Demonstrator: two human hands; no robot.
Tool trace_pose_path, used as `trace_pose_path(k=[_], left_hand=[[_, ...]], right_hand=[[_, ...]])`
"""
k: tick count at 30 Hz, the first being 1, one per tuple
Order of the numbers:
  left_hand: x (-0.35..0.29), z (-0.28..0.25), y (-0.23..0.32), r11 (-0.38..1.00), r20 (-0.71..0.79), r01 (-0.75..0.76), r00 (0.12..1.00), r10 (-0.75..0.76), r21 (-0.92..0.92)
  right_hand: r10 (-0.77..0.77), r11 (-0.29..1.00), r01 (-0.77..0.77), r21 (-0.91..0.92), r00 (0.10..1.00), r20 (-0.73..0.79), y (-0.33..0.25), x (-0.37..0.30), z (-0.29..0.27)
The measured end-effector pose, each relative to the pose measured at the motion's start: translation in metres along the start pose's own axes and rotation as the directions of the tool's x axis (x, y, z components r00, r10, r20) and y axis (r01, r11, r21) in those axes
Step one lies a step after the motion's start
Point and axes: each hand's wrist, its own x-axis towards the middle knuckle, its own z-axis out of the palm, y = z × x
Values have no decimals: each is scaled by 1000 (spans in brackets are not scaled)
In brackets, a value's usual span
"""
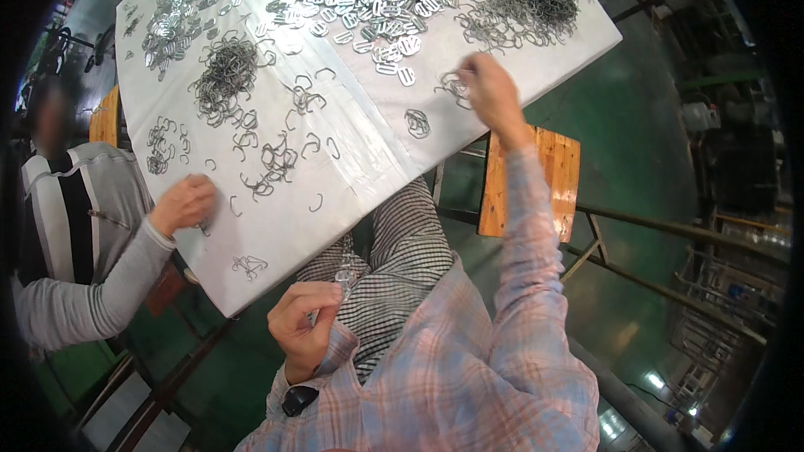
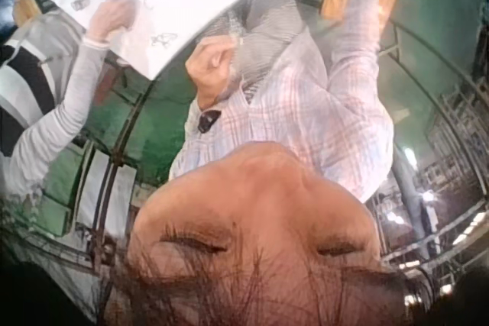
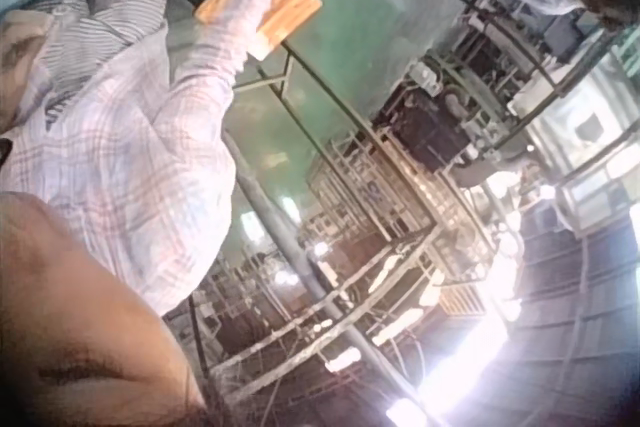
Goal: The person picks small metal clips and fasteners from a white table and links them together by hand into a chain. They repeatedly pick, connect, and place the pieces while working alongside another person at the same table.
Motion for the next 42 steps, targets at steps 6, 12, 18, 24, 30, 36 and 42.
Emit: trace_pose_path(k=[6,12,18,24,30,36,42], left_hand=[[-1,7,-2,1000,0,-17,1000,17,25],[1,11,-4,998,22,-30,999,29,51],[1,12,3,995,7,-70,998,69,78],[-8,9,-3,998,-4,-57,998,58,22],[-10,6,-6,996,-16,-90,996,89,-20],[-11,-2,-9,994,-55,-108,993,106,-34],[-10,-7,-14,990,-72,-135,989,131,-49]], right_hand=[[-44,996,59,-64,976,214,-7,-47,2],[-202,953,255,-164,938,282,-26,-30,20],[-97,989,124,-83,958,269,-70,-14,48],[-558,814,575,84,731,393,-138,-25,159],[-691,618,783,-62,580,431,-157,-6,216],[-635,754,657,-8,732,247,-157,7,195],[-624,769,632,94,709,329,-174,2,212]])
